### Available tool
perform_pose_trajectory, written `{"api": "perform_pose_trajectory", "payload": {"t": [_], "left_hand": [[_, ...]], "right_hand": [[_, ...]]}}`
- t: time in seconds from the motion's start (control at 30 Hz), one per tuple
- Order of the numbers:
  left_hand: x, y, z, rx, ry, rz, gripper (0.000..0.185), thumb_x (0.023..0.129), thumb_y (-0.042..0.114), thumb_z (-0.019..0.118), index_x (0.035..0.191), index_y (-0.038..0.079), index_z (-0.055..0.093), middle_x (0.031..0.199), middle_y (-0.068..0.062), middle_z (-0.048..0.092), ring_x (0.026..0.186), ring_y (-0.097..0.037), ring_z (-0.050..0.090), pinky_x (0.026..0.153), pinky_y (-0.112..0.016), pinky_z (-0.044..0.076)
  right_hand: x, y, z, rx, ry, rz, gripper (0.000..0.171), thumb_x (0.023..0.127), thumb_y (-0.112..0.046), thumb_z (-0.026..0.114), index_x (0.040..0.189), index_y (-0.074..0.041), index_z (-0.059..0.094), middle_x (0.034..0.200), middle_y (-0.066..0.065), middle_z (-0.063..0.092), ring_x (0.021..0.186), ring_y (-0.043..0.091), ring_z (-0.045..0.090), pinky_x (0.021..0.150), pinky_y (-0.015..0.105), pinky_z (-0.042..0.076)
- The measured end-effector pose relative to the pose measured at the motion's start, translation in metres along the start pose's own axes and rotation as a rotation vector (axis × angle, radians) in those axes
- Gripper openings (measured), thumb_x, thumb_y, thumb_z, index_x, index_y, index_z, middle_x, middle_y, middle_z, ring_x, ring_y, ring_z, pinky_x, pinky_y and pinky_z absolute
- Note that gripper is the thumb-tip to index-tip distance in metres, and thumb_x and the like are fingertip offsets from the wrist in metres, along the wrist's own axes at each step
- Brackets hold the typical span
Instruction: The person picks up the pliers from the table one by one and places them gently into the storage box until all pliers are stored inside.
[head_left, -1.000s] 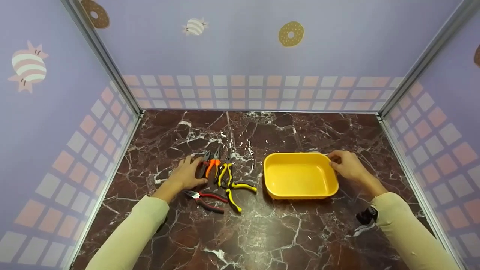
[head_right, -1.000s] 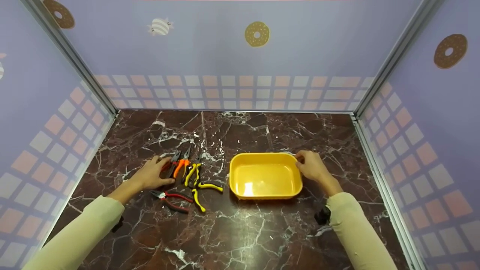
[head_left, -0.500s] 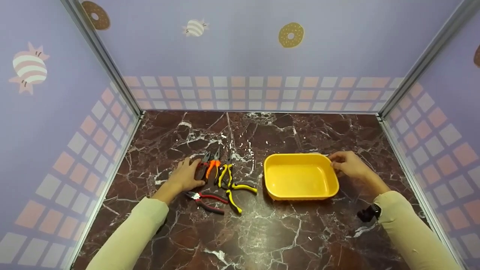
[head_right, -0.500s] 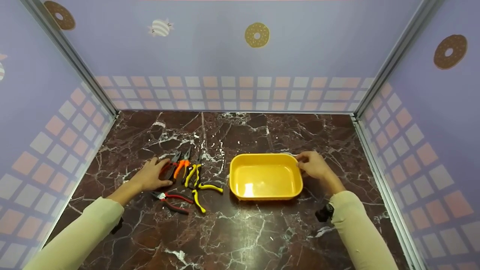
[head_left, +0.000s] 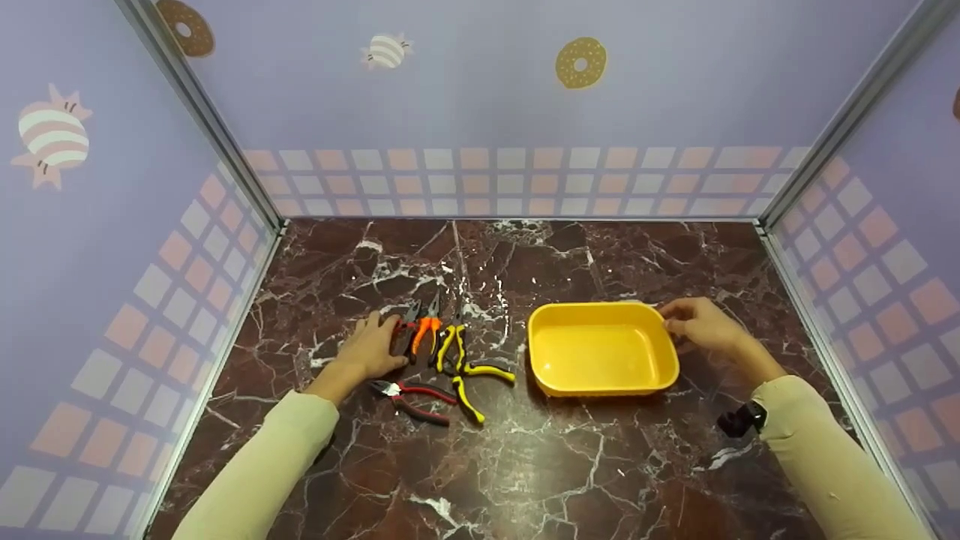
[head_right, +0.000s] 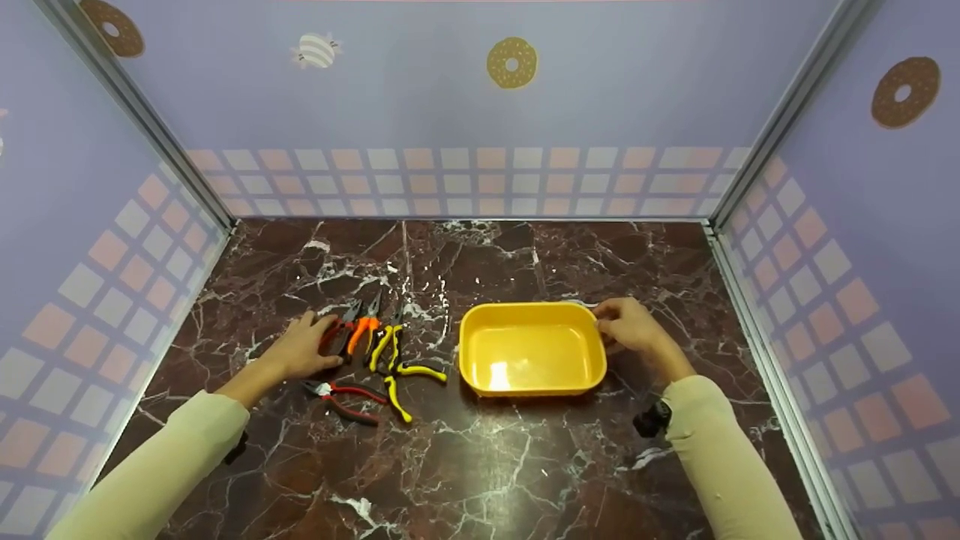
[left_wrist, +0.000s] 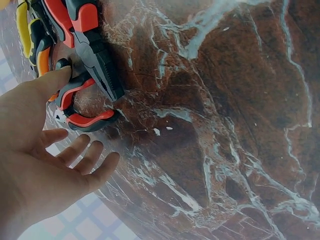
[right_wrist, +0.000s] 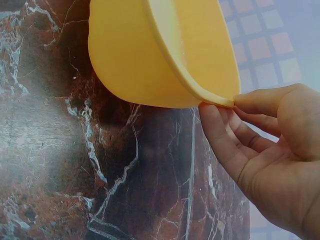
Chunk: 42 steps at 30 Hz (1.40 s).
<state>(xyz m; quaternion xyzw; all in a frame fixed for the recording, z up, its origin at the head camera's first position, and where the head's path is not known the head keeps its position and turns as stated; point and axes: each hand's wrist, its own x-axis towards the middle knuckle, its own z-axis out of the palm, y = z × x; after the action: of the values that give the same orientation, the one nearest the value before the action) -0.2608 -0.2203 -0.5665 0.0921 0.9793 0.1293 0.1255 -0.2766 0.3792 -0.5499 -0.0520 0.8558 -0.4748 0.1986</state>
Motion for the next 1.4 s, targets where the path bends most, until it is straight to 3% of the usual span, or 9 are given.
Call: {"api": "perform_pose_trajectory", "payload": {"t": [0.33, 0.6, 0.97, 1.2, 1.4], "left_hand": [[0.003, -0.003, 0.009, -0.022, 0.003, -0.003, 0.085, 0.093, 0.034, 0.083, 0.157, -0.002, 0.041, 0.157, -0.033, 0.035, 0.146, -0.056, 0.033, 0.111, -0.068, 0.040], [0.004, -0.002, 0.010, -0.043, 0.019, -0.039, 0.087, 0.093, 0.031, 0.084, 0.156, -0.009, 0.039, 0.160, -0.037, 0.032, 0.147, -0.056, 0.032, 0.118, -0.064, 0.035], [0.005, -0.003, 0.006, 0.009, 0.018, -0.057, 0.075, 0.087, 0.022, 0.085, 0.148, -0.007, 0.052, 0.154, -0.034, 0.038, 0.135, -0.056, 0.044, 0.104, -0.069, 0.046], [0.003, -0.005, 0.008, 0.055, 0.036, -0.034, 0.079, 0.083, 0.022, 0.085, 0.148, -0.009, 0.052, 0.148, -0.040, 0.040, 0.130, -0.059, 0.044, 0.098, -0.070, 0.050], [0.001, -0.008, 0.007, 0.081, 0.060, -0.005, 0.076, 0.084, 0.021, 0.082, 0.148, -0.008, 0.052, 0.143, -0.040, 0.045, 0.130, -0.057, 0.044, 0.094, -0.069, 0.052]], "right_hand": [[-0.010, -0.018, 0.003, 0.039, -0.011, 0.006, 0.037, 0.106, 0.002, 0.052, 0.138, 0.020, 0.053, 0.123, 0.043, 0.061, 0.095, 0.051, 0.071, 0.080, 0.058, 0.063], [0.000, 0.003, 0.002, 0.028, 0.015, 0.026, 0.036, 0.107, -0.004, 0.056, 0.139, 0.013, 0.057, 0.120, 0.034, 0.064, 0.091, 0.038, 0.073, 0.077, 0.048, 0.065], [0.000, 0.003, 0.003, 0.010, 0.019, -0.007, 0.038, 0.108, -0.005, 0.057, 0.141, 0.012, 0.056, 0.122, 0.033, 0.065, 0.091, 0.036, 0.073, 0.074, 0.047, 0.065], [0.000, 0.002, 0.004, 0.041, 0.016, -0.007, 0.039, 0.106, -0.002, 0.054, 0.142, 0.014, 0.053, 0.125, 0.035, 0.062, 0.100, 0.037, 0.069, 0.075, 0.047, 0.065], [-0.001, 0.001, 0.004, 0.038, 0.013, 0.007, 0.042, 0.107, -0.004, 0.055, 0.145, 0.014, 0.050, 0.123, 0.036, 0.062, 0.096, 0.039, 0.071, 0.076, 0.049, 0.065]]}}
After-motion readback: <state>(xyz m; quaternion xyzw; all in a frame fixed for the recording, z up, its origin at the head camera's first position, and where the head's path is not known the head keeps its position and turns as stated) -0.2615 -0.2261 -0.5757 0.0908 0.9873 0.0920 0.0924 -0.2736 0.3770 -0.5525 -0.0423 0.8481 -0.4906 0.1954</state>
